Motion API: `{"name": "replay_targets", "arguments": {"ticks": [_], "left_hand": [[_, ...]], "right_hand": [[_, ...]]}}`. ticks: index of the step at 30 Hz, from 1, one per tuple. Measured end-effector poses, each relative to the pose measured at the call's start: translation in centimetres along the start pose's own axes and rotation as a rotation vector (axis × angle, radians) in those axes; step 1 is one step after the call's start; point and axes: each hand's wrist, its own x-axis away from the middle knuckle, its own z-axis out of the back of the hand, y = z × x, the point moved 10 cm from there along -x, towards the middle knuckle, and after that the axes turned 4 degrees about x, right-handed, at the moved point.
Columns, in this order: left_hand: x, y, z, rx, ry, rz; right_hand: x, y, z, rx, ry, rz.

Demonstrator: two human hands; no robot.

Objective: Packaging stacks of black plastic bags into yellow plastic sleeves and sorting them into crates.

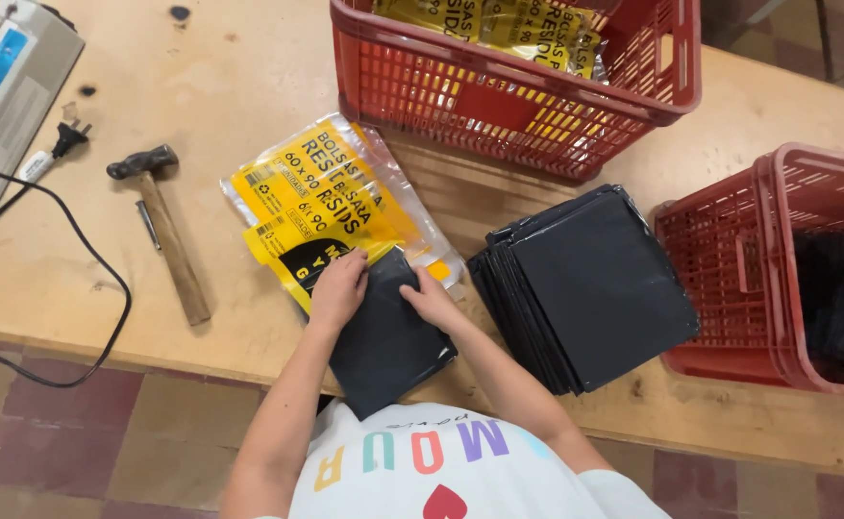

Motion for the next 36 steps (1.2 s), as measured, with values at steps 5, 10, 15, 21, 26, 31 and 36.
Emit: {"name": "replay_targets", "arguments": {"ticks": [5,10,15,21,26,31,36], "left_hand": [[1.6,2.1,0.4,0.076,-0.035,-0.098],[5.7,1.6,5.5,0.061,0.09,-0.011],[11.0,-3.8,8.2,-0.041,0.055,0.654],[11.3,-4.4,5.4,0.16,-0.078,0.656],[17.2,-1.6,2.6,0.148,-0.375,0.568],[21.5,3.6,3.9,0.258,-0.754,0.653],[14.7,7.2,12.9,0.249,-0.067,0.255]], "right_hand": [[-4.9,1.0,4.0,-0.097,0.356,-0.026],[-6.9,0.7,4.0,0.051,0.199,-0.084],[-3.2,-2.1,5.8,0.25,0.186,-0.023],[-1.0,0.6,5.1,0.478,0.182,0.034],[8.0,4.0,5.2,0.553,-0.025,-0.088],[15.8,2.1,5.0,0.627,-0.24,-0.23],[15.7,-7.1,6.9,-0.229,-0.201,0.121]]}}
